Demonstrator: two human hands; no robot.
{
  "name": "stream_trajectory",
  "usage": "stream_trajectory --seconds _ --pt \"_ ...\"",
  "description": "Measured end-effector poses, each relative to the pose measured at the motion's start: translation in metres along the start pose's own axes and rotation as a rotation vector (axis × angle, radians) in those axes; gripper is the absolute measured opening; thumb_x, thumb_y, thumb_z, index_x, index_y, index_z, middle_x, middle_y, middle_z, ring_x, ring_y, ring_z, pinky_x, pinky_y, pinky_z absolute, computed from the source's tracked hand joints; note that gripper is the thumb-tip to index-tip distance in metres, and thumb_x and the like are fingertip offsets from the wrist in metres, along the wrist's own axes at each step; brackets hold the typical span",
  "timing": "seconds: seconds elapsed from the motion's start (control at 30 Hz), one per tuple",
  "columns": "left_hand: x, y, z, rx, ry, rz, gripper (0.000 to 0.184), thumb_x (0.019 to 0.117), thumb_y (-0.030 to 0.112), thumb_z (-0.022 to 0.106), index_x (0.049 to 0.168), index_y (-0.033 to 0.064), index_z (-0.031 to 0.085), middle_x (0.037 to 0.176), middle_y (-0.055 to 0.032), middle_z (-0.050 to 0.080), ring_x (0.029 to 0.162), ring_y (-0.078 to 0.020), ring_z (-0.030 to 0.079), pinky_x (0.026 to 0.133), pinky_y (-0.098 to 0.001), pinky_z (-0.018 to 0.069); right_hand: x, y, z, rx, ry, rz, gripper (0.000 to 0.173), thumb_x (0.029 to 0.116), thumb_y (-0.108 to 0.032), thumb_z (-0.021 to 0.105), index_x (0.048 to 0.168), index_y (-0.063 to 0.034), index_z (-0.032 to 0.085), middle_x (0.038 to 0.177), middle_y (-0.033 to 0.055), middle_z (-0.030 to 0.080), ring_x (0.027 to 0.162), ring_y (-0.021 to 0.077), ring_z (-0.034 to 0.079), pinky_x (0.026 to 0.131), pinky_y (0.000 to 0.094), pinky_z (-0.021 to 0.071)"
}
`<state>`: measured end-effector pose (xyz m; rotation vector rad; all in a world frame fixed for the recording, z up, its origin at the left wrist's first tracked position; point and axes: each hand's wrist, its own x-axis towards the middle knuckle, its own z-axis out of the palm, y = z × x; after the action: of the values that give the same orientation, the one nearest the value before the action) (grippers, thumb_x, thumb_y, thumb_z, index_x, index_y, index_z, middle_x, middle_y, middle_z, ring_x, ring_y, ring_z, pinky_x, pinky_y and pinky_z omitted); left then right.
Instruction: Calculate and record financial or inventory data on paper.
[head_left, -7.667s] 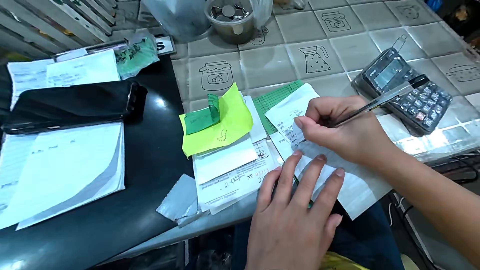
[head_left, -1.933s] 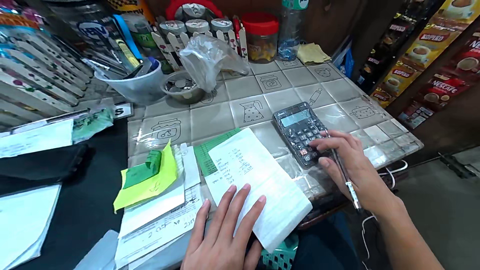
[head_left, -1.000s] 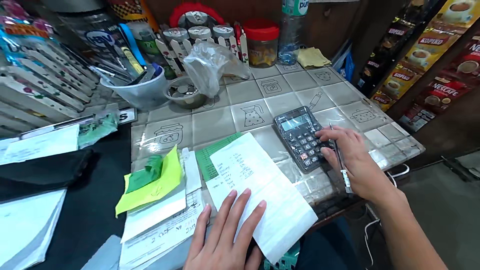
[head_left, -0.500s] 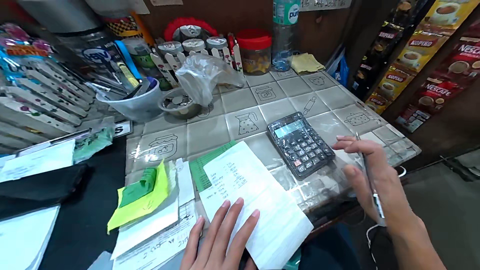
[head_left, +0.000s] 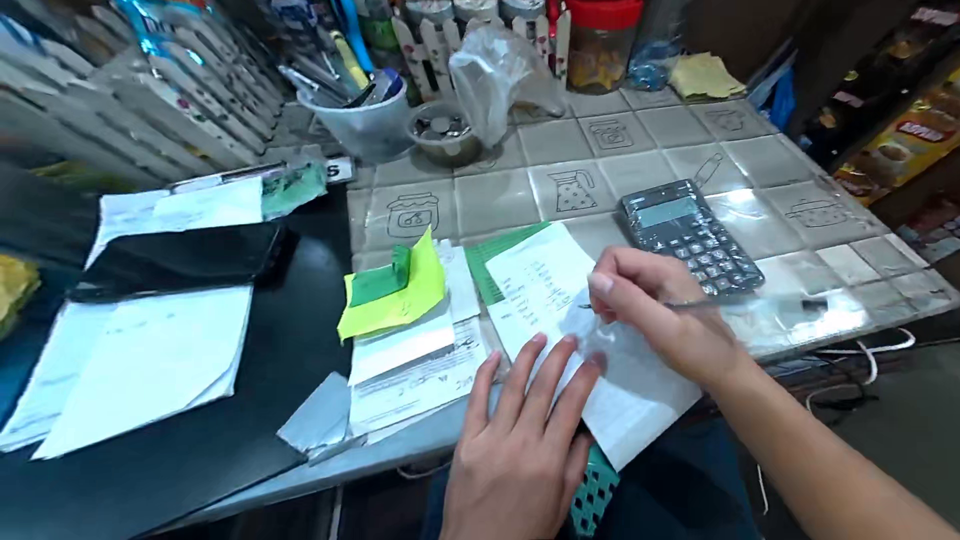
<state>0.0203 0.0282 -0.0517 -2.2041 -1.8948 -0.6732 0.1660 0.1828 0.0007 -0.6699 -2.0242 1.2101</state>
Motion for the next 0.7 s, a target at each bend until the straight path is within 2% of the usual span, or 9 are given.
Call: stream_trajectory --seconds 0.03,0.1,0.2,0.27,0.47,0.7 --pt "0.0 0.0 0.0 -0.004 -0.001 -0.001 0.045 0.0987 0.038 0.054 0.143 0.0288 0.06 0.148 -0.0006 0.059 0.141 -0.0267 0.051 0.112 -0.0565 0.0369 0.008 0.002 0.004 0.01 -0.008 0.05 0.035 0.1076 -0.025 0.046 0.079 -0.0112 0.063 0.066 -0.0036 0.057 0.056 0.0049 0.053 0.048 0.02 0.0416" --pt "0.001 0.0 0.0 -0.006 -0.013 -0.006 0.047 0.0986 0.038 0.054 0.144 0.0293 0.059 0.149 0.0001 0.058 0.142 -0.0259 0.05 0.112 -0.0554 0.0368 0.021 0.007 0.009 0.011 -0.024 0.108 0.038 0.1089 -0.027 0.048 0.076 -0.012 0.06 0.062 -0.0044 0.054 0.053 0.0032 0.052 0.047 0.0183 0.0416" --pt "0.001 0.002 -0.001 -0.005 -0.008 -0.027 0.047 0.0969 0.04 0.057 0.143 0.0316 0.061 0.149 -0.0011 0.059 0.14 -0.0246 0.051 0.112 -0.0532 0.0364 0.027 0.011 0.007 -0.037 -0.022 0.115 0.036 0.1024 -0.027 0.064 0.07 -0.0122 0.058 0.056 -0.0045 0.052 0.047 0.0024 0.05 0.042 0.0178 0.0383" --pt "0.001 0.002 -0.001 0.0 -0.018 -0.038 0.046 0.0967 0.041 0.056 0.142 0.0335 0.061 0.149 -0.003 0.059 0.14 -0.0247 0.051 0.112 -0.0532 0.0358 0.027 0.013 0.006 -0.067 -0.012 0.1 0.033 0.099 -0.02 0.066 0.068 -0.0135 0.056 0.055 -0.0058 0.051 0.046 0.0006 0.048 0.042 0.0166 0.0367" --pt "0.002 0.002 -0.003 0.009 -0.065 -0.03 0.047 0.0981 0.044 0.053 0.144 0.0342 0.059 0.151 -0.0039 0.056 0.141 -0.0239 0.05 0.11 -0.0518 0.0342 0.023 0.019 0.01 -0.112 0.047 -0.014 0.027 0.0979 -0.013 0.065 0.072 -0.0113 0.059 0.06 -0.0057 0.056 0.052 -0.0006 0.052 0.045 0.0146 0.0406" --pt "0.0 0.001 -0.003 0.013 -0.084 -0.026 0.047 0.0995 0.044 0.051 0.145 0.0349 0.057 0.154 -0.0035 0.054 0.143 -0.024 0.047 0.111 -0.0514 0.0322 0.023 0.019 0.011 -0.163 0.028 -0.041 0.027 0.0976 -0.012 0.064 0.071 -0.0112 0.058 0.06 -0.0054 0.053 0.051 -0.0006 0.05 0.044 0.015 0.0376"
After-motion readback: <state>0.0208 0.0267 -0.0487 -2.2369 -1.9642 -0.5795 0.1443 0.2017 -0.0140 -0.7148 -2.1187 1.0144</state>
